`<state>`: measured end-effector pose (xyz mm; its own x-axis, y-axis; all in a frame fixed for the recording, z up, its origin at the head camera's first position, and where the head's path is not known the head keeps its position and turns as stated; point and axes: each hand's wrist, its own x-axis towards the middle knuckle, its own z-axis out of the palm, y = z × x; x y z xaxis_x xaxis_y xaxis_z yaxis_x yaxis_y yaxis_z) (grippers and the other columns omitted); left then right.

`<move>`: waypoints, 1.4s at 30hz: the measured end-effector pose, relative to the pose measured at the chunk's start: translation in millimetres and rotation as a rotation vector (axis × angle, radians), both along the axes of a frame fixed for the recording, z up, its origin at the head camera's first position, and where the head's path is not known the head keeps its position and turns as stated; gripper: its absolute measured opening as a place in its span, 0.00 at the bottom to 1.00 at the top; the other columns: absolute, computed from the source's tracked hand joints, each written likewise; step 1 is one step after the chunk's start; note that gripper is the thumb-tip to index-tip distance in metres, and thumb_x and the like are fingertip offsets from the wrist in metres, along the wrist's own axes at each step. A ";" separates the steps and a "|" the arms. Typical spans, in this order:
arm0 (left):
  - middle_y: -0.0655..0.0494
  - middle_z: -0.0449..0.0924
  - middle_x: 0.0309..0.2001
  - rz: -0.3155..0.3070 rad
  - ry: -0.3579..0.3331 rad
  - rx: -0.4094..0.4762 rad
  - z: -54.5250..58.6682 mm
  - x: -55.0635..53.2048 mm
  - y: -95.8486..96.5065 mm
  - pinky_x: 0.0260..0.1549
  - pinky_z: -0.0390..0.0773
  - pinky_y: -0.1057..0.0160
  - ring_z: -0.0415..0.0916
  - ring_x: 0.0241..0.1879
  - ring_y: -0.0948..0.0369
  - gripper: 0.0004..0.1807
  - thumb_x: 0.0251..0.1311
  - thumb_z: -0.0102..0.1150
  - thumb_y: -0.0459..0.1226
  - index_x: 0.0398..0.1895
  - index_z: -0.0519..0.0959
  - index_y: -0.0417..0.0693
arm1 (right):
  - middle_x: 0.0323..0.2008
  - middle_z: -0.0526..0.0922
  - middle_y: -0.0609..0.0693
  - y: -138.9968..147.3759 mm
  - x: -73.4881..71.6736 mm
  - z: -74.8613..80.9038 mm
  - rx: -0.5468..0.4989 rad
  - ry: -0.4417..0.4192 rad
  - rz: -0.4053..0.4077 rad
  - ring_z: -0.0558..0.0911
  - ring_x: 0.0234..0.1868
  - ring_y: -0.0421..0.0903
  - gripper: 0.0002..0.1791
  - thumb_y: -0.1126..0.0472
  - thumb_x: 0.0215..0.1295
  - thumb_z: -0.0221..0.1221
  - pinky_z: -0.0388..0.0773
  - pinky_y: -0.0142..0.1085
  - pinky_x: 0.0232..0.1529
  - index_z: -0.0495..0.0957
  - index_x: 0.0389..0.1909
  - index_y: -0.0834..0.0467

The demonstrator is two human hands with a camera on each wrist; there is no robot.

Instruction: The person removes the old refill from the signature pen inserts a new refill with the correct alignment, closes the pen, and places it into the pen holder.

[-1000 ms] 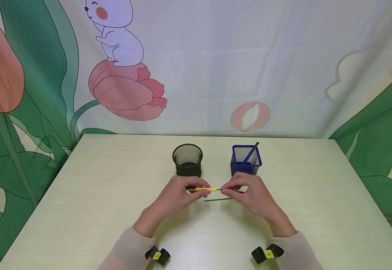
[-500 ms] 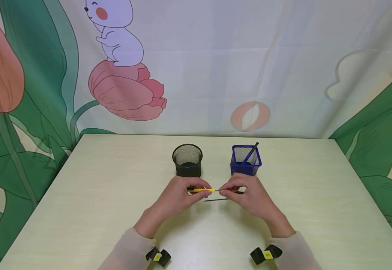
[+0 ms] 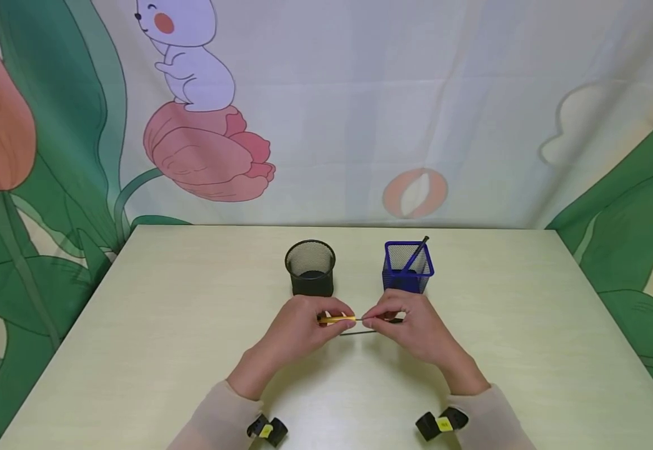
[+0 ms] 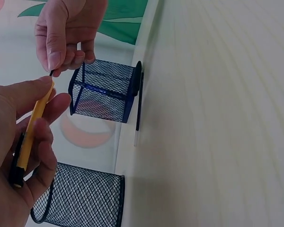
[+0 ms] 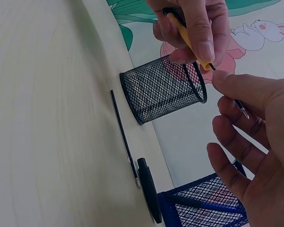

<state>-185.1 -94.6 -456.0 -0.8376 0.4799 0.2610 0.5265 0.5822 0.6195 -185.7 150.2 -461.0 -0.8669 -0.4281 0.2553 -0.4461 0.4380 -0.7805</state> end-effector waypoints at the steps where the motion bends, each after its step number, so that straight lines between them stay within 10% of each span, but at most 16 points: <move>1: 0.66 0.89 0.35 0.002 0.009 -0.007 0.6 -0.2 1.0 0.27 0.75 0.70 0.75 0.26 0.70 0.05 0.65 0.70 0.46 0.41 0.90 0.61 | 0.31 0.83 0.38 0.4 -0.4 0.1 0.000 -0.001 0.002 0.82 0.34 0.37 0.02 0.59 0.64 0.72 0.81 0.31 0.35 0.92 0.36 0.48; 42: 0.68 0.91 0.36 -0.007 0.152 -0.069 4.9 -6.9 6.9 0.30 0.78 0.71 0.86 0.34 0.69 0.04 0.66 0.69 0.46 0.39 0.91 0.63 | 0.32 0.82 0.42 6.7 -2.6 -1.0 -0.005 -0.019 -0.042 0.81 0.34 0.39 0.09 0.55 0.60 0.75 0.82 0.34 0.39 0.91 0.41 0.48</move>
